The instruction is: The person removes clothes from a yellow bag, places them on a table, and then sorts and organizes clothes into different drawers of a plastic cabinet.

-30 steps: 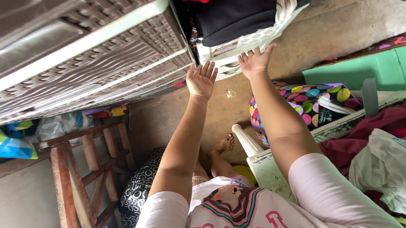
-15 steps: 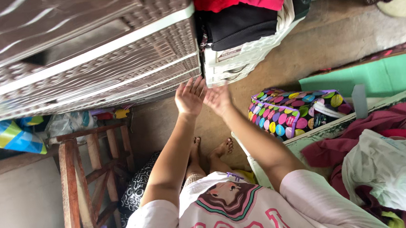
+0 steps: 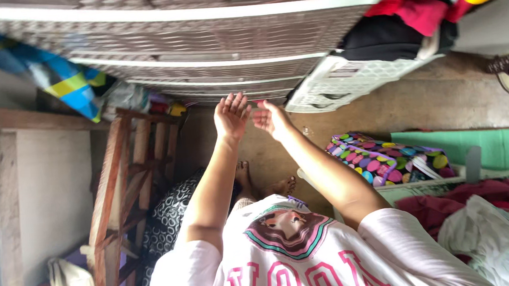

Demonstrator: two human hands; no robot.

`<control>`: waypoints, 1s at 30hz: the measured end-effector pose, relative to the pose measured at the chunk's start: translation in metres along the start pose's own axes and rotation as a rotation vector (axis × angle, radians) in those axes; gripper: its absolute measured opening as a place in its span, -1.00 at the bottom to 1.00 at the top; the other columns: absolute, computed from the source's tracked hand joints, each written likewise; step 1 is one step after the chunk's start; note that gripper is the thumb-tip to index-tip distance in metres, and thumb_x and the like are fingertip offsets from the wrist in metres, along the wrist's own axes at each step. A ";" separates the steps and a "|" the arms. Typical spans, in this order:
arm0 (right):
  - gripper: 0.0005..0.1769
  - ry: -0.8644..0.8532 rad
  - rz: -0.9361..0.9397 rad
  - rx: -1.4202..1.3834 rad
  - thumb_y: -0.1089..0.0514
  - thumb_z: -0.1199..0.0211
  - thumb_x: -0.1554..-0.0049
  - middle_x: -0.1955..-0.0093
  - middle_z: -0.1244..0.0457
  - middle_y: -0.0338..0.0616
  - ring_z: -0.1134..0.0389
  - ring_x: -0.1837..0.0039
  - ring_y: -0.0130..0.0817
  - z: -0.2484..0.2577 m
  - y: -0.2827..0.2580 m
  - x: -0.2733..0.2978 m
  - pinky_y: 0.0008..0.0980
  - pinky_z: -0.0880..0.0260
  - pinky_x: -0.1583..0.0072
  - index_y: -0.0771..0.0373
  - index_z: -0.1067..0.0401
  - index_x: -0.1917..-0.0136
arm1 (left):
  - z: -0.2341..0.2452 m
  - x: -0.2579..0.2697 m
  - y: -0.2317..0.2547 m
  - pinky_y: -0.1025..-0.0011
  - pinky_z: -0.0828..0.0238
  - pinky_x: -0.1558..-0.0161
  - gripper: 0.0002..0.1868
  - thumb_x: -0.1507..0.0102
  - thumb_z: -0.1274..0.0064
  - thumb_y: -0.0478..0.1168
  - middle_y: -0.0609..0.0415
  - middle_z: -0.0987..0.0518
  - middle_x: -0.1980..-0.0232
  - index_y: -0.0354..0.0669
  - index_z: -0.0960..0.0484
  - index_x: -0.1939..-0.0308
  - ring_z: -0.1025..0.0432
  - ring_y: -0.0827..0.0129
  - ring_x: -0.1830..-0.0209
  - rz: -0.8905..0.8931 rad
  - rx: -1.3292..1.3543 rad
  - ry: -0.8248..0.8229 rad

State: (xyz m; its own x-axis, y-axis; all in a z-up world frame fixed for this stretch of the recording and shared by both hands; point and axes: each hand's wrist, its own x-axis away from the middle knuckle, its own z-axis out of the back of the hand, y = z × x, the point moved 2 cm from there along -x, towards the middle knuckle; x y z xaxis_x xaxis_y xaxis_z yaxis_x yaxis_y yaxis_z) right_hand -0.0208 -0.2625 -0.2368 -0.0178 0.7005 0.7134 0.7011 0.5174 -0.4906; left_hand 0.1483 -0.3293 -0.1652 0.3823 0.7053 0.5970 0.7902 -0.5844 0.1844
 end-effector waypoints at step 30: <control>-0.27 0.014 0.078 -0.247 0.50 -0.01 0.08 -0.02 -0.28 -0.17 -0.35 -0.08 -0.15 -0.106 0.091 -0.011 0.00 -0.37 -0.19 -0.20 -0.15 -0.23 | 0.091 0.019 0.123 0.09 0.05 -0.54 0.19 -0.23 0.20 0.51 -0.22 -0.11 -0.59 -0.49 0.01 -0.53 -0.03 -0.03 -0.60 -0.065 0.130 0.073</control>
